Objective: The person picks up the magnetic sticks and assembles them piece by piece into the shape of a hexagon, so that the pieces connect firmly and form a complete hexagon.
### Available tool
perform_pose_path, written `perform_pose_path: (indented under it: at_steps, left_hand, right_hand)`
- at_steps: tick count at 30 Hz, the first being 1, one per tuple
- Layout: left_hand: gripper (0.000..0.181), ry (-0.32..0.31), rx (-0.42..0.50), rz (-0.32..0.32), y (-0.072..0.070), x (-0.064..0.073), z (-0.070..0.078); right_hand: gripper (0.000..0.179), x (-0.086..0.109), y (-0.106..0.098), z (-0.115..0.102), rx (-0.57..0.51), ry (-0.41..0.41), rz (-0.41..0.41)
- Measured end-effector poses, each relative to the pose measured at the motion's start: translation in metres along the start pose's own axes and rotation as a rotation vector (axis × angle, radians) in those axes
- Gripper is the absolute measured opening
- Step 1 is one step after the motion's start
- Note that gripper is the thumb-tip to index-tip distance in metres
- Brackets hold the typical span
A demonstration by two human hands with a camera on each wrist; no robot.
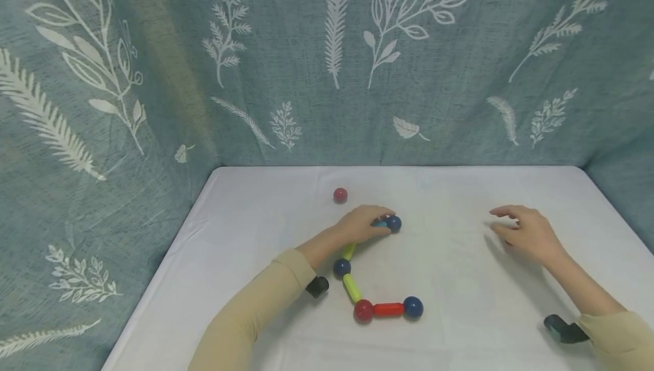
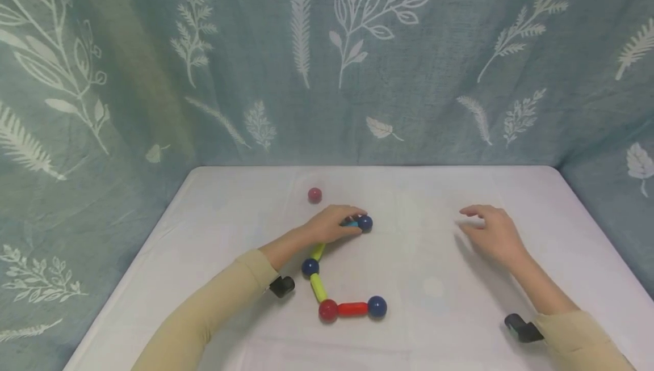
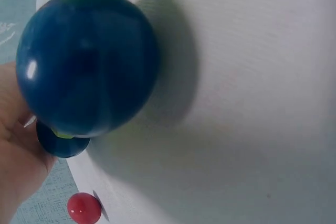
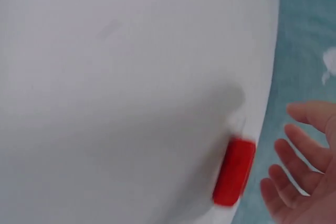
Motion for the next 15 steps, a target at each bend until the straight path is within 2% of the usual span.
perform_pose_path:
  at_steps: [4, 8, 11, 15]
  left_hand:
    - [0.044, 0.001, 0.008, 0.005, 0.0, 0.001, -0.001]
    - [0.044, 0.006, 0.011, 0.015, 0.0, 0.001, -0.002]
    - [0.044, 0.005, 0.015, 0.019, -0.001, 0.002, -0.003]
    - [0.044, 0.007, 0.012, 0.018, 0.0, 0.002, -0.003]
  right_hand:
    - [0.041, 0.006, -0.016, 0.021, 0.036, 0.103, -0.021]
    - [0.043, 0.012, -0.024, 0.039, 0.017, 0.203, -0.071]
    - [0.041, 0.012, -0.024, 0.048, -0.013, 0.247, -0.096]
    - [0.042, 0.009, -0.021, 0.055, -0.036, 0.265, -0.102]
Point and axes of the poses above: each hand's wrist, its own x-axis away from the middle knuckle, its own y-axis out of the palm, z = x × y, the point moved 7 cm from there along -x, towards the middle knuckle, and after that the axes turned 14 degrees about -x, right-handed, at the moved point
